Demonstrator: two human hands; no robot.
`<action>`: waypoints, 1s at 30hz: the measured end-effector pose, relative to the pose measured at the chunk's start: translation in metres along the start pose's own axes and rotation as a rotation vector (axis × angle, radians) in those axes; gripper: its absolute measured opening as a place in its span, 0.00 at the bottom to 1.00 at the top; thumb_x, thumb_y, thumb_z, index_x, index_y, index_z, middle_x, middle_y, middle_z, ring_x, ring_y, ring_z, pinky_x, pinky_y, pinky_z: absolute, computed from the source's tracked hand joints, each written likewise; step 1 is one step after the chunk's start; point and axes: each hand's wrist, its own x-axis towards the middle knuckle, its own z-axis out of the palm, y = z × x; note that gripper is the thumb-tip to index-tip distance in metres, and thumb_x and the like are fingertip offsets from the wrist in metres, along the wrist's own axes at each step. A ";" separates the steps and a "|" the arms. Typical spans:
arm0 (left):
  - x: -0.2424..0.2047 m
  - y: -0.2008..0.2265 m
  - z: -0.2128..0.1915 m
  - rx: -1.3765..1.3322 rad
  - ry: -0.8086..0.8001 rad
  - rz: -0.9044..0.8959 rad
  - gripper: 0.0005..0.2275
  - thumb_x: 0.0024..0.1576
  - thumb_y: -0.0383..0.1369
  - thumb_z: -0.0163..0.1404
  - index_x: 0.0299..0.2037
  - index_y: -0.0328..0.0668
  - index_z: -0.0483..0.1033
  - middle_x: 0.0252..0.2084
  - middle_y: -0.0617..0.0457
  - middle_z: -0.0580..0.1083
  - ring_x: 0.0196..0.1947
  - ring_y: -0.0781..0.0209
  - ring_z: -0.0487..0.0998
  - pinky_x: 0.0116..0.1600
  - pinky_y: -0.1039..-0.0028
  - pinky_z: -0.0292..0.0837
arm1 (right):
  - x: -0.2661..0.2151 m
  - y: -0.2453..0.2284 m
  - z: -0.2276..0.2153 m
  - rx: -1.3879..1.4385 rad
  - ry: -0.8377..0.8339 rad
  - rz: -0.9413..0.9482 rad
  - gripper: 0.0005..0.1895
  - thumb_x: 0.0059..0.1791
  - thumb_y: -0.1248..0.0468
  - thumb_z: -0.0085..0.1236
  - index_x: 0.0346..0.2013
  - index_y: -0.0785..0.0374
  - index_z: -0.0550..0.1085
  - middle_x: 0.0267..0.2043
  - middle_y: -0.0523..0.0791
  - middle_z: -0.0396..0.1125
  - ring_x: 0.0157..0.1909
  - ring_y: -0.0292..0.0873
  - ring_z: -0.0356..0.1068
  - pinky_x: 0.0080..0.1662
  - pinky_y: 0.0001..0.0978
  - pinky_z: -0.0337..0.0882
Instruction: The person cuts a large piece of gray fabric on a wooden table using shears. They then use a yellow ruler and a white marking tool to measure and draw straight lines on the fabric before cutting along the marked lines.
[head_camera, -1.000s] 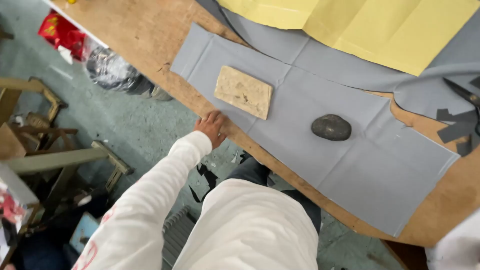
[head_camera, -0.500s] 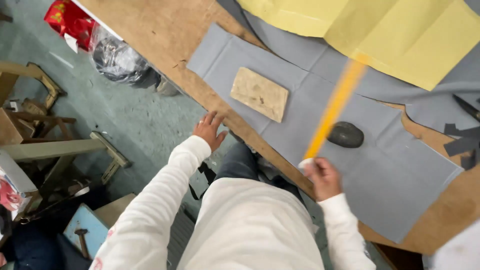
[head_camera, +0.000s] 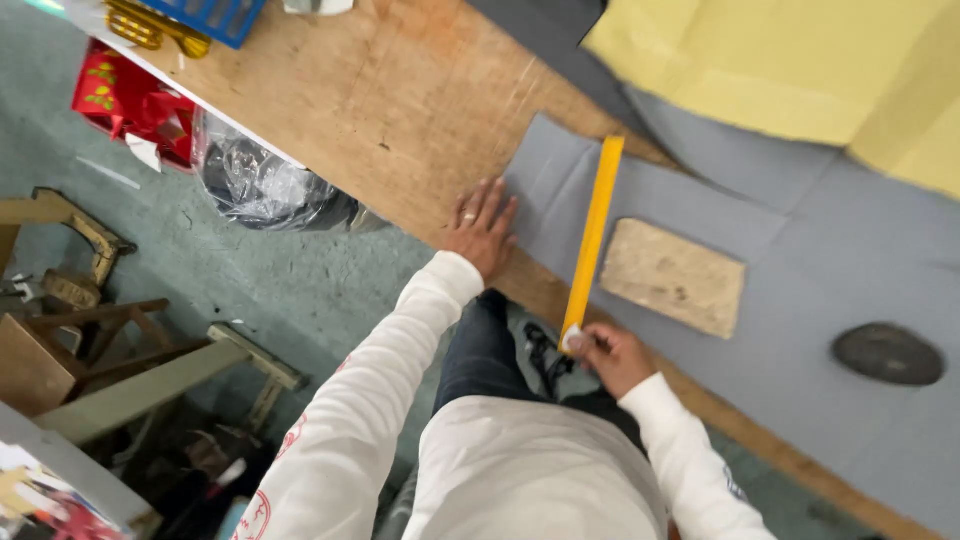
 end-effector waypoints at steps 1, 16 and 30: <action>0.000 -0.007 -0.002 -0.042 -0.004 0.062 0.35 0.78 0.50 0.56 0.94 0.54 0.64 1.00 0.42 0.50 0.99 0.34 0.44 0.94 0.33 0.44 | 0.001 -0.027 0.016 0.024 0.024 0.047 0.15 0.60 0.47 0.78 0.51 0.54 0.92 0.27 0.46 0.85 0.36 0.41 0.84 0.47 0.37 0.82; 0.095 -0.004 -0.067 -0.329 -0.169 0.275 0.32 0.84 0.55 0.45 0.96 0.55 0.58 0.89 0.44 0.59 0.89 0.35 0.60 0.84 0.36 0.63 | 0.045 -0.112 0.113 0.108 0.324 0.239 0.26 0.63 0.47 0.79 0.63 0.65 0.90 0.34 0.52 0.86 0.39 0.44 0.88 0.50 0.41 0.86; 0.016 0.031 -0.078 -0.839 -0.073 -0.124 0.25 0.78 0.49 0.57 0.80 0.47 0.81 0.63 0.41 0.78 0.69 0.29 0.85 0.69 0.38 0.89 | 0.013 -0.124 0.073 0.235 0.450 0.104 0.12 0.68 0.59 0.69 0.56 0.63 0.92 0.41 0.50 0.89 0.37 0.42 0.86 0.39 0.37 0.85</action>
